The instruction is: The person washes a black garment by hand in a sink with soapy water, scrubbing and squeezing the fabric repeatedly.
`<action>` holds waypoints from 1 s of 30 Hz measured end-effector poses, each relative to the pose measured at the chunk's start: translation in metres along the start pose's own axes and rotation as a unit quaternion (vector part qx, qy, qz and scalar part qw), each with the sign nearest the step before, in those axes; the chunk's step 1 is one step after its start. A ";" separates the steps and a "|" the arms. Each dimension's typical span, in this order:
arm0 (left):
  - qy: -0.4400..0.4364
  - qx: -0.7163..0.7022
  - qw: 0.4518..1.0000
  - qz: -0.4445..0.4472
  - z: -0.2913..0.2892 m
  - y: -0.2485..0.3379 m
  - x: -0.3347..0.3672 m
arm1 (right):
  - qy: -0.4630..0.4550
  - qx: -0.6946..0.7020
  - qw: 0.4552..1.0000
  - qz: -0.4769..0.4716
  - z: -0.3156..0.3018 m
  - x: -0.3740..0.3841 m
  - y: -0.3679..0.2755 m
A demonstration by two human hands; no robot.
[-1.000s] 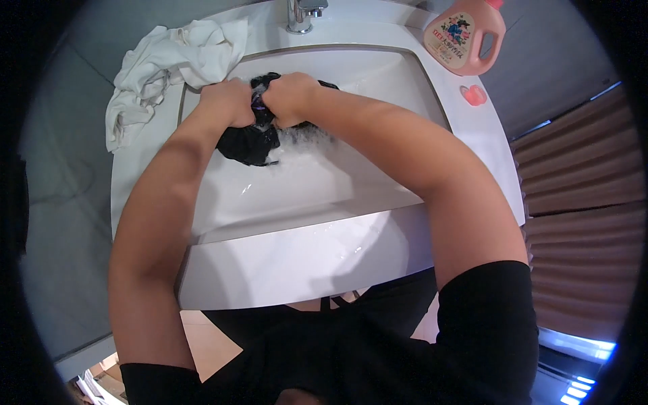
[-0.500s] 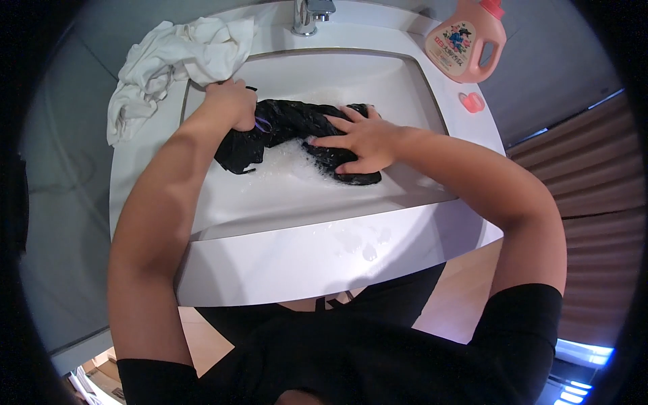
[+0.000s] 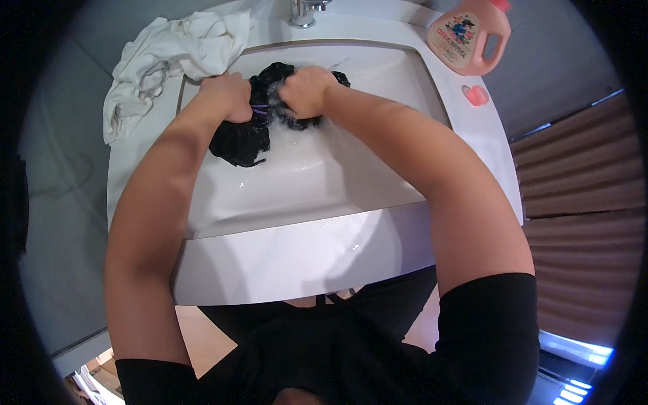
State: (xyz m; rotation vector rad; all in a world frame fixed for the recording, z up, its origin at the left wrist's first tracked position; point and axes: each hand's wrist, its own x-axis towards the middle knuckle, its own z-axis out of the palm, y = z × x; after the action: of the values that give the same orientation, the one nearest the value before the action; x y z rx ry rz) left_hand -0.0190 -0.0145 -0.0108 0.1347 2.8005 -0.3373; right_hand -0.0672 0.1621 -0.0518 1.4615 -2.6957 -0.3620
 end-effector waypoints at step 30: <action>0.008 -0.007 1.000 -0.005 0.000 0.002 -0.001 | 0.081 -0.028 0.996 0.022 0.037 -0.018 0.005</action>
State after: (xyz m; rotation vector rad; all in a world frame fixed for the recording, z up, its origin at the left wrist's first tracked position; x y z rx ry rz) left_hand -0.0174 -0.0126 -0.0108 0.1209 2.8190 -0.3203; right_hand -0.0674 0.1867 -0.0853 1.3525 -2.5638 -0.3008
